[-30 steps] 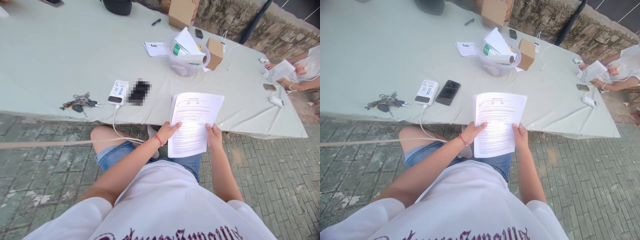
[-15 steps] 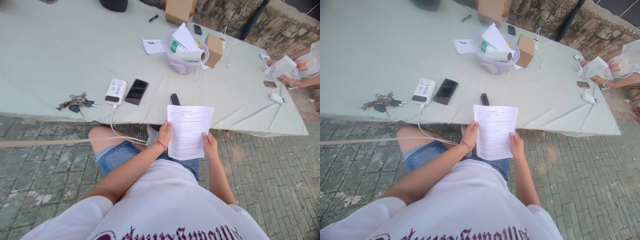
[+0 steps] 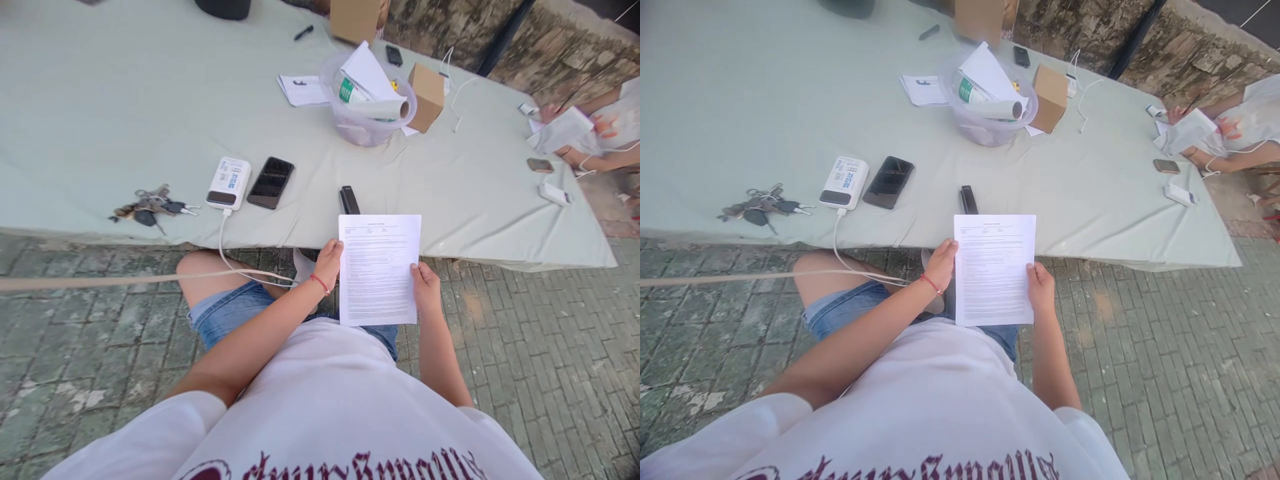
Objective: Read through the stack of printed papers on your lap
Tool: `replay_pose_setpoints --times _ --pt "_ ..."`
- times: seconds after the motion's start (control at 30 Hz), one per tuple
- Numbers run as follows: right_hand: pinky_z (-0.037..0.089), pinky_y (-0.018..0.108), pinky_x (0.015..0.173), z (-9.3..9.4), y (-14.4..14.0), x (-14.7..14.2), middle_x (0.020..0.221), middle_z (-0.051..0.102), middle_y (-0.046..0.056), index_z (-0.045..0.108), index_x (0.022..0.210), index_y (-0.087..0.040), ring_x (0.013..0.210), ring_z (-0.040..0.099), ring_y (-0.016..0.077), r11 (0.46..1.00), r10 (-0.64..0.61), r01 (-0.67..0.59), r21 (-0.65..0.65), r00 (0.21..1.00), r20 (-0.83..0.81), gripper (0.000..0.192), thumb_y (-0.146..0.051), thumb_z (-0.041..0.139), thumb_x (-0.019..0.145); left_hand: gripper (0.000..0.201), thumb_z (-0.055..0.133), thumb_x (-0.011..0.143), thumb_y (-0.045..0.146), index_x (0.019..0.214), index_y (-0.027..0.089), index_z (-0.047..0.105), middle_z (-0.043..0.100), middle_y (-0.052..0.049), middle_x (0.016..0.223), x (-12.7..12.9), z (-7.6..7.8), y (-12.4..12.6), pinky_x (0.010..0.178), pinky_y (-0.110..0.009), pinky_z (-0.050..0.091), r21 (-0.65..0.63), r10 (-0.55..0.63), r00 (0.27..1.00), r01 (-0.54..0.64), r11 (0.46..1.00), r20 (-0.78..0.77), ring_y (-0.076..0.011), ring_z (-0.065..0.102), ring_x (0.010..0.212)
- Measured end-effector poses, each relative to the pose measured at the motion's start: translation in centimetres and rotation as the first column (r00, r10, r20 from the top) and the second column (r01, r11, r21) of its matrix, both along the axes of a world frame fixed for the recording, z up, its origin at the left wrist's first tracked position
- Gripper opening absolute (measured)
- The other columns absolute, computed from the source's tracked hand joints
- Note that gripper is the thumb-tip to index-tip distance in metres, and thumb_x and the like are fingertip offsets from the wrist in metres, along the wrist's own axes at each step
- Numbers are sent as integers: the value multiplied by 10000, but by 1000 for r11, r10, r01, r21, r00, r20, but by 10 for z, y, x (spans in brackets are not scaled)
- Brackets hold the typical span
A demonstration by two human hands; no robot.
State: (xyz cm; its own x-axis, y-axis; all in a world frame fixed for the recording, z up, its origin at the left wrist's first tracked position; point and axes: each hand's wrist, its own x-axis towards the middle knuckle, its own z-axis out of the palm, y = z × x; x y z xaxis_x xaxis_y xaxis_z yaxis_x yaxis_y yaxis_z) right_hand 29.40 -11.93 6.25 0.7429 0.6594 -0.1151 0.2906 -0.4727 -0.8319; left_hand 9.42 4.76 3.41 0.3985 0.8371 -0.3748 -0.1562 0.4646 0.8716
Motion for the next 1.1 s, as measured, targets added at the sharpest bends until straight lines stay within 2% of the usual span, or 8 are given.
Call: replay_pose_setpoints --times 0.13,0.33,0.43,0.57,0.7,0.83,0.97,1.1 --pt "407 293 641 -2 0 -1 705 605 -13 670 889 -198 681 516 181 1000 21 -22 5 1000 5 447 -627 543 900 369 629 891 571 799 218 572 670 -9 820 7 -3 6 821 -334 529 115 47 997 -39 993 -66 -188 631 834" --pt "509 398 838 -6 5 2 957 726 68 701 1078 -196 882 640 244 998 -50 46 38 993 106 418 -544 522 928 391 645 872 591 865 204 592 693 -24 879 11 -5 6 847 -336 527 77 -18 998 14 997 56 -188 643 856" --pt "509 492 964 10 23 5 1135 710 129 694 1176 -195 1046 644 288 990 -103 70 123 951 290 436 -515 499 954 421 651 861 616 865 198 599 693 -38 893 12 0 4 860 -344 513 101 -73 996 67 993 58 -195 638 866" --pt "420 528 1143 49 67 -2 1357 635 116 664 1303 -273 1307 545 301 959 112 -216 180 880 462 427 -489 431 1019 419 628 880 623 850 207 593 690 -40 886 18 14 0 861 -360 505 165 -148 986 135 977 73 -208 628 865" --pt "326 563 1224 77 110 -19 1519 547 86 579 1424 -270 1467 404 300 866 424 -500 -25 706 568 455 -419 357 1057 386 564 925 601 888 219 605 690 -32 882 24 27 -6 845 -355 508 244 -219 975 207 947 22 -207 618 856" --pt "302 582 1223 85 128 -30 1485 592 120 586 1412 -185 1501 362 317 749 644 -557 -357 486 591 457 -271 315 1055 351 527 956 556 878 220 595 668 -20 847 25 33 -11 822 -331 500 297 -216 975 219 929 -42 -190 591 817" --pt "283 565 1226 84 128 -36 1505 577 126 572 1427 -164 1482 393 315 723 680 -530 -444 431 593 464 -216 314 1044 368 521 962 565 868 217 591 661 -21 841 24 35 -12 818 -322 497 296 -218 974 224 929 -52 -187 583 816" --pt "327 532 1196 84 125 -36 1445 623 141 584 1412 -154 1438 447 310 716 687 -556 -421 458 564 464 -206 318 1035 386 522 961 581 875 211 593 658 -26 837 23 35 -13 808 -323 498 297 -217 976 217 930 -37 -188 583 814"
